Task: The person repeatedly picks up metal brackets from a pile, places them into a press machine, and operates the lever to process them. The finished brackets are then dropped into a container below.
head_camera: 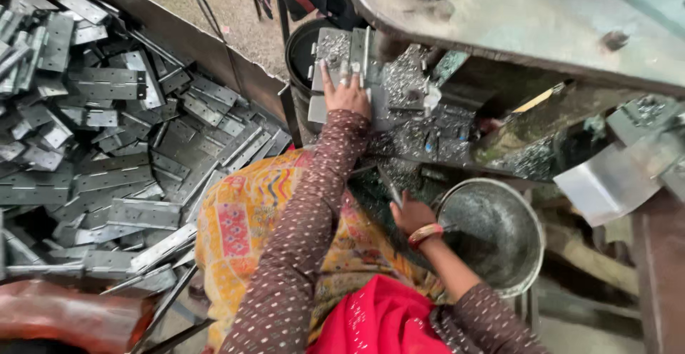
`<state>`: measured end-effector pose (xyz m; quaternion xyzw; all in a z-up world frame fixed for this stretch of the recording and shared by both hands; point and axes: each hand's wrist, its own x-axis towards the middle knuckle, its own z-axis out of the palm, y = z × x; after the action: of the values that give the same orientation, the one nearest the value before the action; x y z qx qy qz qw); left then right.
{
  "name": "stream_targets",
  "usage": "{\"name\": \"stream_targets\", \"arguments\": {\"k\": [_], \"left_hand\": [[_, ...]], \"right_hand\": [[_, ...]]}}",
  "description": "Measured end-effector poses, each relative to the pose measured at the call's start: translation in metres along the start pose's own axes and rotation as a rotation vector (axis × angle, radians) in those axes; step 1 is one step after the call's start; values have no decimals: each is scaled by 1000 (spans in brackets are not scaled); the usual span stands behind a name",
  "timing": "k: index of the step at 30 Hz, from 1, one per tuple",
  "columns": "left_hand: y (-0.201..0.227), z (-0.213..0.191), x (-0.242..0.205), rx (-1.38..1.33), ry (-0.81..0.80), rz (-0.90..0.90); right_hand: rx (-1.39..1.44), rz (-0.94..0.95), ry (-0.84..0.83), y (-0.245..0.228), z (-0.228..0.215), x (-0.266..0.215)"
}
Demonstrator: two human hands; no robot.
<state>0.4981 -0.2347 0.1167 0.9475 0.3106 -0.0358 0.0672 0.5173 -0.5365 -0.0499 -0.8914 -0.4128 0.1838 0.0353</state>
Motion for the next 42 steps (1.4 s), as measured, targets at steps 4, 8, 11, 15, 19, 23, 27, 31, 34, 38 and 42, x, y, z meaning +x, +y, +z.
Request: {"name": "stream_targets", "arguments": {"k": [4,8,11,15,19,23,27,31,34,38,42], "left_hand": [[-1,-1,-10,30,23,30],[3,-17,-36,84,40,81],[25,0,-97,146,82,91],[33,30,-146,-7,696,152],[17,32,-141,-71,872,340],[19,11,-123,-254,839,393],[34,2,-92,-185,1073,300],[30,9,-65,-63,397,138],[11,5,-70,-56,388,15],[1,-7,-108,99,261,-118],[19,-16,-121,5,-32,-6]], "right_hand": [[135,-24,-53,0,-22,2],[17,-2,-127,-16,-93,12],[40,-38,-112,-30,-122,8],[32,-40,-99,-40,-132,4],[97,-64,-62,-41,-131,0],[82,-31,-136,-41,-136,3],[78,26,-178,-44,-136,3],[65,-25,-92,-42,-136,-1],[49,-5,-143,-41,-137,1],[43,5,-167,-42,-132,0],[19,-11,-148,-43,-135,6]]}}
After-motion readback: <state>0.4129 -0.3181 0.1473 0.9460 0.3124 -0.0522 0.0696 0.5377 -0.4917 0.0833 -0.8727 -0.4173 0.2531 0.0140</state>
